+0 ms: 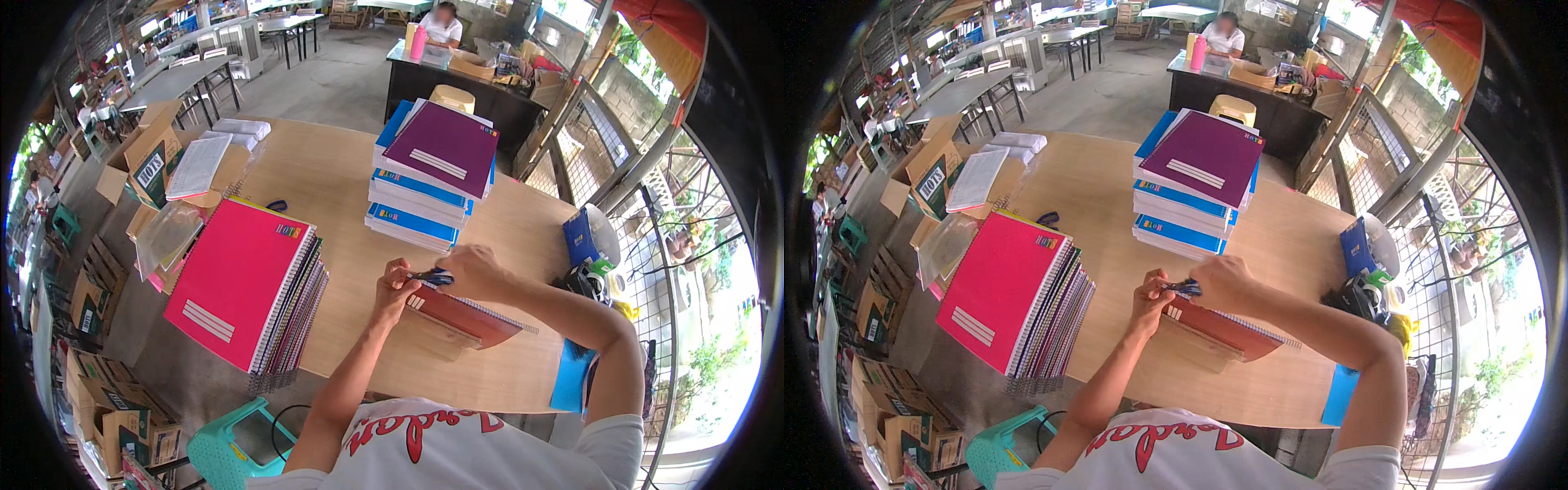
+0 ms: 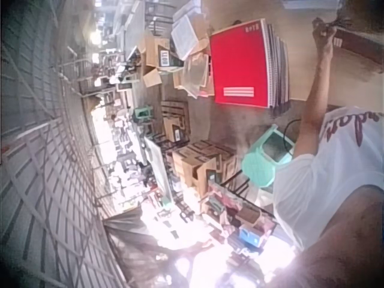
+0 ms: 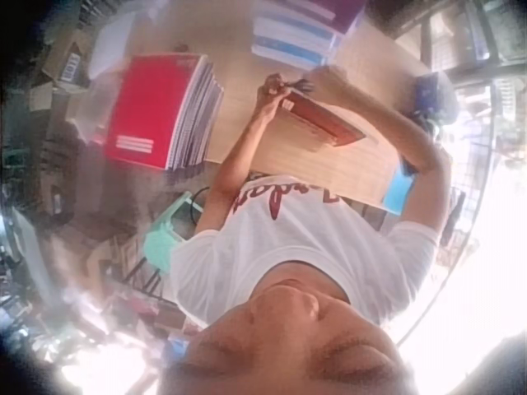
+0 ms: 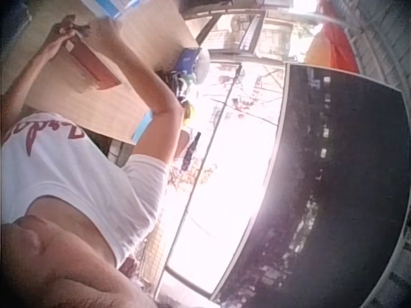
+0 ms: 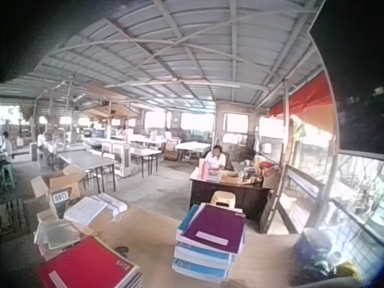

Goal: The person prepares spiral-bound notebooks by picking them up one at a time, aligning a metal ruler with the spiral binding, and running a cutting tool along the spine before stacking them.

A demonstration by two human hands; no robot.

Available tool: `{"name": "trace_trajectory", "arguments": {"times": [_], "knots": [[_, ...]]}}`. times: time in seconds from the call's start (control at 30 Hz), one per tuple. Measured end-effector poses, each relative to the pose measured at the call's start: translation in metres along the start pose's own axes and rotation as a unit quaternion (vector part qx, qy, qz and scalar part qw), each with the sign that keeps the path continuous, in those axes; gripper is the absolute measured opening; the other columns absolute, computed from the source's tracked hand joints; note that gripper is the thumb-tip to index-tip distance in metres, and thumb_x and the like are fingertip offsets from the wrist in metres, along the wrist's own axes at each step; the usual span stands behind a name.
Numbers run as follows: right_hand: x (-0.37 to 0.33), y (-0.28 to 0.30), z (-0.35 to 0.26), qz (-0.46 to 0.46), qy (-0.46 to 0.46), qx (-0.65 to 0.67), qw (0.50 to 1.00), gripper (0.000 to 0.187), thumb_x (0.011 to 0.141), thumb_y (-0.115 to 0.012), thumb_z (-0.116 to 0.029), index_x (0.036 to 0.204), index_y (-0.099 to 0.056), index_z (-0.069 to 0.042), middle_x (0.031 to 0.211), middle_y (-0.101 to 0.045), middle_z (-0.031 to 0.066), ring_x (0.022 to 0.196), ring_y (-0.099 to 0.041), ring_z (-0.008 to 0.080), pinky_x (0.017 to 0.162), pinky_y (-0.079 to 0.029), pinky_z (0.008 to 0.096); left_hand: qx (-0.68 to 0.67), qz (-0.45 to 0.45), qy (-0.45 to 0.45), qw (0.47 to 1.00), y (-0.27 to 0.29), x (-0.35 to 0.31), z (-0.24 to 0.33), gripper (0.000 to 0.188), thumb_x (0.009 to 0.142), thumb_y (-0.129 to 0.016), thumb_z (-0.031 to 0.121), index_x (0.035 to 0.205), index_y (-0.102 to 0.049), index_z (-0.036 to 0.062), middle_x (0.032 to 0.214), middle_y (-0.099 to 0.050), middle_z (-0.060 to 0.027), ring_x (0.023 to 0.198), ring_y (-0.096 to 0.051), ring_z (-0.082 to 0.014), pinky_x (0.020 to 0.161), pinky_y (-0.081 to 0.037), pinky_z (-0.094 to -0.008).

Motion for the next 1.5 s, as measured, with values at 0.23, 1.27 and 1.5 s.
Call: {"name": "trace_trajectory", "arguments": {"times": [0.23,1.27,1.5], "knots": [[-0.054,0.017,0.065,0.3,-0.05,0.117,0.945,0.053,0.072,-0.083,-0.026,0.122,-0.07,-0.017,0.101,-0.068,0.0117,0.091,-0.066,0.0315,0.08,-0.052,0.0439,0.159,0.017,-0.053,0.986,-0.002,-0.02,0.007,0.014,0.093,-0.072,0.019,0.101,-0.067,0.0094,0.089,-0.055,0.0035,0.082,-0.053,-0.0105,0.076,-0.043,-0.0277],[-0.191,-0.278,0.189,0.349,-0.338,0.228,0.844,0.053,0.064,-0.089,-0.022,0.112,-0.071,-0.008,0.093,-0.057,0.0129,0.088,-0.059,0.0296,0.078,-0.05,0.04,0.77,-0.208,-0.061,0.6,0.103,0.101,0.274,0.032,0.101,-0.05,0.039,0.102,-0.063,0.0106,0.098,-0.063,-0.0119,0.095,-0.063,-0.0339,0.081,-0.048,-0.0475],[-0.198,-0.303,0.175,0.302,-0.341,0.097,0.885,0.065,0.068,-0.087,-0.037,0.126,-0.066,-0.018,0.113,-0.053,0.0128,0.106,-0.051,0.0337,0.09,-0.046,0.0447,0.798,-0.226,-0.087,0.551,0.093,0.092,0.26,0.023,0.1,-0.052,0.035,0.1,-0.061,0.0138,0.108,-0.054,-0.0041,0.104,-0.054,-0.0253,0.093,-0.037,-0.0482]]}}
Point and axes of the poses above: each hand's wrist, its own x-axis towards the middle knuckle, its own y-axis out of the back of the hand, z = x × y, the point moved 6 cm from there along x, towards the middle knuckle
